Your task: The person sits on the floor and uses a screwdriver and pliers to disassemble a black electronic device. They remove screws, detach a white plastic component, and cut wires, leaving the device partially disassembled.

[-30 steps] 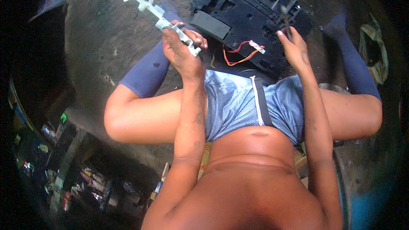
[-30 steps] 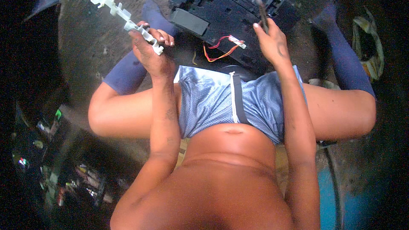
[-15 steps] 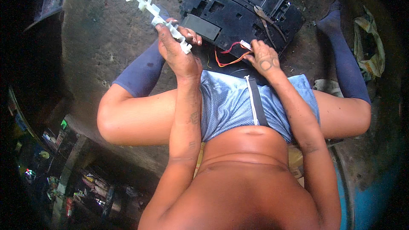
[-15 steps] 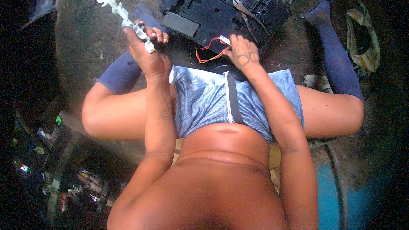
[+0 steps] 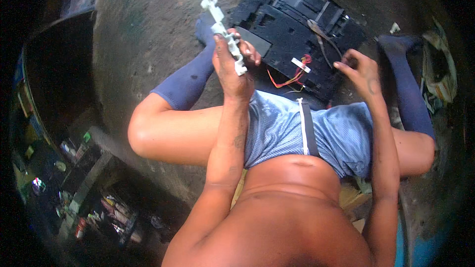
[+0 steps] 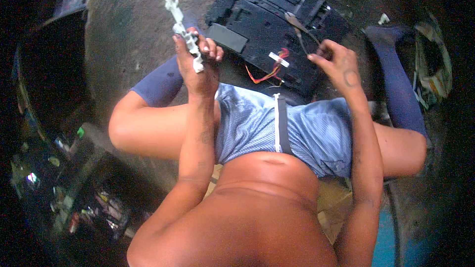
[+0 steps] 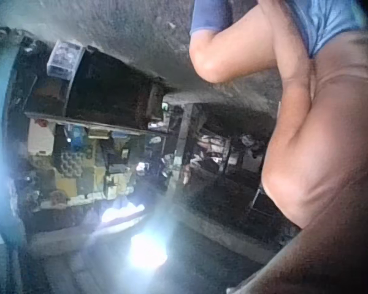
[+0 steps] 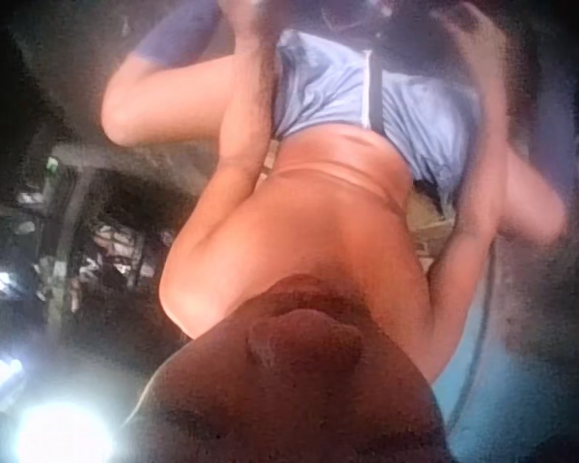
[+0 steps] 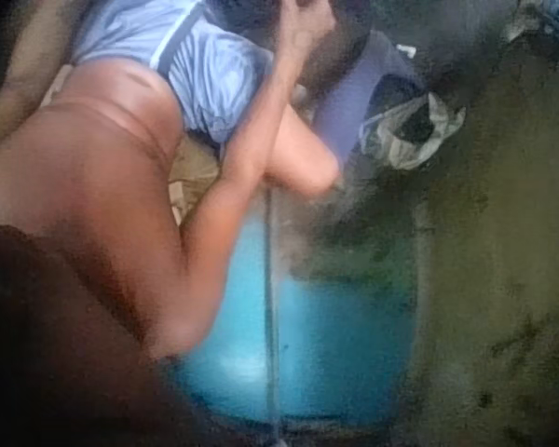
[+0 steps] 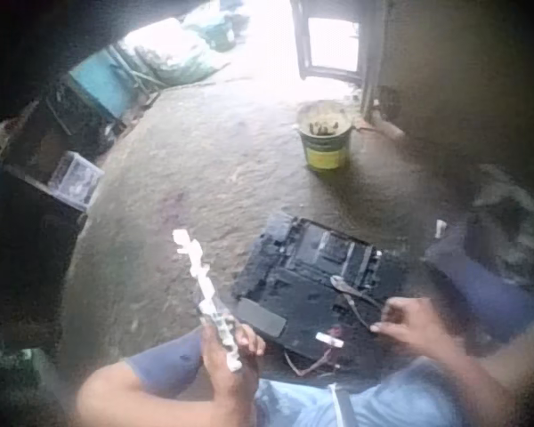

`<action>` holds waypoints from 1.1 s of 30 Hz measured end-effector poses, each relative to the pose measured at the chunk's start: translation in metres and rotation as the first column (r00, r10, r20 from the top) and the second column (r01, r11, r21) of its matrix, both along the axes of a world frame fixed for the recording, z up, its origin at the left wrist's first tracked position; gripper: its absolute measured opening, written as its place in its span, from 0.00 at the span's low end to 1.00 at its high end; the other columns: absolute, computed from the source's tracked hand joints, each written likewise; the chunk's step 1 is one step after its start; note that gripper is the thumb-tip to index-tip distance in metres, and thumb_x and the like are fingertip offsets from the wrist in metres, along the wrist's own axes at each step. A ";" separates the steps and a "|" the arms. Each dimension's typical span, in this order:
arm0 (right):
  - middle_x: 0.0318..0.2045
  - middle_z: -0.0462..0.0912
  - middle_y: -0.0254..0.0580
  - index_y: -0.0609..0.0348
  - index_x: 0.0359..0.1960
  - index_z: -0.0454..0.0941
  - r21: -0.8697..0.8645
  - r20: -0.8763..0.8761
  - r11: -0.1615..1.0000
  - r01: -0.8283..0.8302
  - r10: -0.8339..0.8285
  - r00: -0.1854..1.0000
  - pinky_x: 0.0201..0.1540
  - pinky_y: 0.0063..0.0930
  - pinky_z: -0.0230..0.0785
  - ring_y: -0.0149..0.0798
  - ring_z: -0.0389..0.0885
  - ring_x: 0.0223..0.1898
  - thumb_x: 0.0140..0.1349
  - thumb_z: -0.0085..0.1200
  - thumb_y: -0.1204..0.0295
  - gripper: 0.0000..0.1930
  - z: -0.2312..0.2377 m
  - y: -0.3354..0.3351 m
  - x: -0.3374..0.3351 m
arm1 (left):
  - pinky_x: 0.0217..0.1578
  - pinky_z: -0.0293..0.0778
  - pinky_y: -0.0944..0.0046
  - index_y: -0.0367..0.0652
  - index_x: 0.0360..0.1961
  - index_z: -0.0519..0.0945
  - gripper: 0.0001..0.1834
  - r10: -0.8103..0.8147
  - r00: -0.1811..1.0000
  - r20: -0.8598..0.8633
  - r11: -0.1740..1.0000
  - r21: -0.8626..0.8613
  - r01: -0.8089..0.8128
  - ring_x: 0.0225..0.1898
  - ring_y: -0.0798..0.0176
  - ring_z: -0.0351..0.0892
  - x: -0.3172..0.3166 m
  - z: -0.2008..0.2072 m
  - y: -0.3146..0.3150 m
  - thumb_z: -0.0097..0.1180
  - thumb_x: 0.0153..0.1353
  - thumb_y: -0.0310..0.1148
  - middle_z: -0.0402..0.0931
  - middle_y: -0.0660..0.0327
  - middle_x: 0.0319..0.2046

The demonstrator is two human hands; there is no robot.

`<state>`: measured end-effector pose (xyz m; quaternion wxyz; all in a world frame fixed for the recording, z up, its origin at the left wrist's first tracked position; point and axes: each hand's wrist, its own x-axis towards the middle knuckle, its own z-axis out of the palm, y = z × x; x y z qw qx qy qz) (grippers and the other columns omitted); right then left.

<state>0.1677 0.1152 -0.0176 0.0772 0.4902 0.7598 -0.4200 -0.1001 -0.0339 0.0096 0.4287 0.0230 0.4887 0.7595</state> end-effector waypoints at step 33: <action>0.42 0.84 0.55 0.65 0.52 0.79 0.451 0.129 0.182 0.874 -0.982 0.138 0.52 0.46 0.69 0.52 0.80 0.45 0.69 0.55 0.51 0.26 0.041 -0.227 0.574 | 0.60 0.70 0.58 0.31 0.61 0.76 0.25 -0.999 -0.019 0.032 -0.036 -0.730 0.682 0.58 0.55 0.78 0.062 0.025 0.078 0.60 0.68 0.38 0.80 0.50 0.54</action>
